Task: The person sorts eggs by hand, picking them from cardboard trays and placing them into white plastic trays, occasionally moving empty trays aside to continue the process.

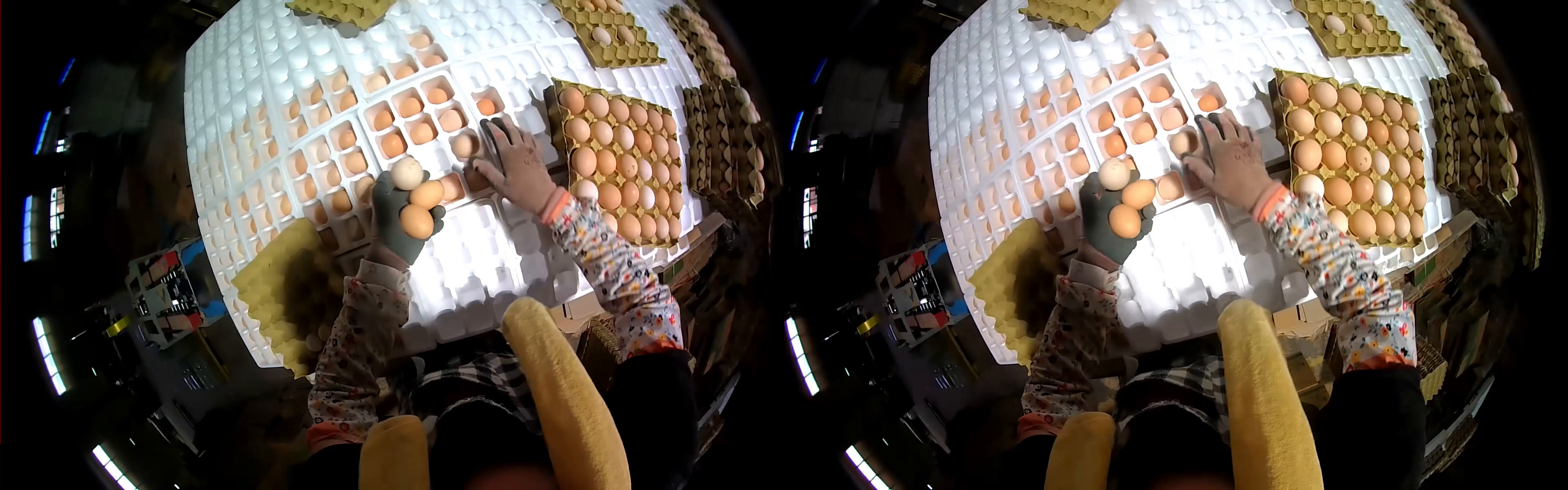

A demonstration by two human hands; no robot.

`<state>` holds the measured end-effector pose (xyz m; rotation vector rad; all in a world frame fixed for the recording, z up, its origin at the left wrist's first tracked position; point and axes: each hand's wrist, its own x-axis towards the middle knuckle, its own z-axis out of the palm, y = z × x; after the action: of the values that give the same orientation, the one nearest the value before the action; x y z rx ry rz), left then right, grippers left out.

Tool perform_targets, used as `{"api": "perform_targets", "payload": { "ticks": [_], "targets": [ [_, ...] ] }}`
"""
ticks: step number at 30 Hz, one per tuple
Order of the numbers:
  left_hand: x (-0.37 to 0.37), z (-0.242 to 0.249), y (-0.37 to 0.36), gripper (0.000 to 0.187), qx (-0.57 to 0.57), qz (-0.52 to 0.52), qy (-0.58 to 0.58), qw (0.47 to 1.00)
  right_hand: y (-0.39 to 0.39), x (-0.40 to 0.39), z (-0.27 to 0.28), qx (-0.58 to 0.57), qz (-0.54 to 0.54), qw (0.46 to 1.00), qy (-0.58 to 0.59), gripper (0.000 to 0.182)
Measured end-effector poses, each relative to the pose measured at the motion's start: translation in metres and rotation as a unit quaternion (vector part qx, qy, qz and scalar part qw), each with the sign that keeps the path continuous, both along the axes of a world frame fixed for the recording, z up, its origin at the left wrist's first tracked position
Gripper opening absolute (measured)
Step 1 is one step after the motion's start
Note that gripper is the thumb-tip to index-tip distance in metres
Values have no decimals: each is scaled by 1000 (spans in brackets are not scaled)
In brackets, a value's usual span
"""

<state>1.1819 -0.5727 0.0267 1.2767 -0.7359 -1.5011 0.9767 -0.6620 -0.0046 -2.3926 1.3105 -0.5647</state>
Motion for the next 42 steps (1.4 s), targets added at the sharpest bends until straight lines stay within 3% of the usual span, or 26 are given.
{"api": "perform_targets", "payload": {
  "ticks": [2, 3, 4, 6, 7, 9, 11, 13, 14, 15, 17, 18, 19, 21, 23, 24, 25, 27, 28, 29, 31, 32, 35, 39, 41, 42],
  "targets": [
    [-4, -16, 1, 26, 26, -14, 177, 984, 25, 7, 31, 152, 95, 956, -231, 74],
    [-12, -28, -3, 30, 88, -30, 167, 982, 38, 13, 42, 282, 108, 917, -260, 70],
    [-19, -32, 0, 38, -72, -101, -110, 986, 34, 10, 37, 271, 81, 918, -278, 68],
    [-26, -31, -20, 34, 59, -37, 9, 998, 13, 7, 30, 278, -26, 885, -373, 54],
    [-27, -27, -28, 31, 15, -63, -143, 988, 2, -10, 33, 350, -103, 825, -432, 46],
    [-28, -20, -46, 44, -53, -121, -605, 785, -21, -40, 51, 394, -143, 733, -536, 41],
    [-13, -39, -63, 47, -44, -216, -638, 738, -49, -69, 72, 397, -176, 716, -547, 37],
    [-21, -12, -98, 50, 25, -237, -610, 755, -85, -100, 81, 295, -167, 762, -552, 34],
    [-29, -8, -113, 48, -8, -185, -627, 757, -111, -127, 67, 207, -100, 839, -493, 31],
    [-34, -19, -133, 45, -69, -139, -581, 799, -137, -136, 77, 282, -186, 729, -595, 27],
    [-55, -29, -171, 42, -160, -41, -523, 836, -207, -178, 36, 276, -239, 694, -621, 34],
    [-59, -55, -195, 37, -208, -23, -593, 777, -239, -207, 20, 97, -255, 933, -234, 42],
    [-65, -69, -211, 38, -163, -40, -620, 767, -258, -227, 7, -100, -209, 950, 208, 50],
    [-73, -74, -232, 41, -91, -22, -685, 723, -258, -226, 27, -26, -268, 938, 219, 60],
    [-33, -107, -254, 45, -136, -188, -613, 755, -260, -244, 1, -222, -159, 955, 115, 58],
    [-38, -69, -238, 44, -92, -117, -494, 857, -248, -219, 5, 27, -218, 950, -222, 57],
    [-27, -79, -230, 40, -102, -120, -387, 908, -227, -182, 29, 268, -244, 777, -515, 56],
    [-14, -84, -212, 38, -199, -151, -408, 878, -158, -92, 72, 193, -195, 870, -411, 55],
    [-19, -76, -204, 38, -172, -127, -323, 922, -134, -70, 71, 275, -53, 883, -377, 53],
    [-27, -65, -193, 39, -172, -40, -356, 918, -114, -50, 64, 286, 60, 916, -276, 51],
    [-30, -41, -163, 38, -80, 77, -116, 987, -75, -4, 51, 216, 170, 960, -47, 51],
    [-32, -24, -138, 38, -112, 130, -113, 979, -53, 11, 43, 174, 134, 973, 68, 55],
    [-26, -13, -11, 39, -170, 111, -462, 863, 2, 47, -11, 83, 89, 945, 304, 73],
    [-6, 27, 179, 32, -220, -72, -403, 885, 11, 36, -82, -82, 64, 957, 271, 91],
    [34, 45, 242, 29, -183, -84, -470, 860, 6, 42, -68, -57, 48, 969, 234, 90],
    [60, 50, 265, 29, -165, -16, -501, 849, -2, 54, -37, 109, 15, 978, 179, 89]
  ]
}}
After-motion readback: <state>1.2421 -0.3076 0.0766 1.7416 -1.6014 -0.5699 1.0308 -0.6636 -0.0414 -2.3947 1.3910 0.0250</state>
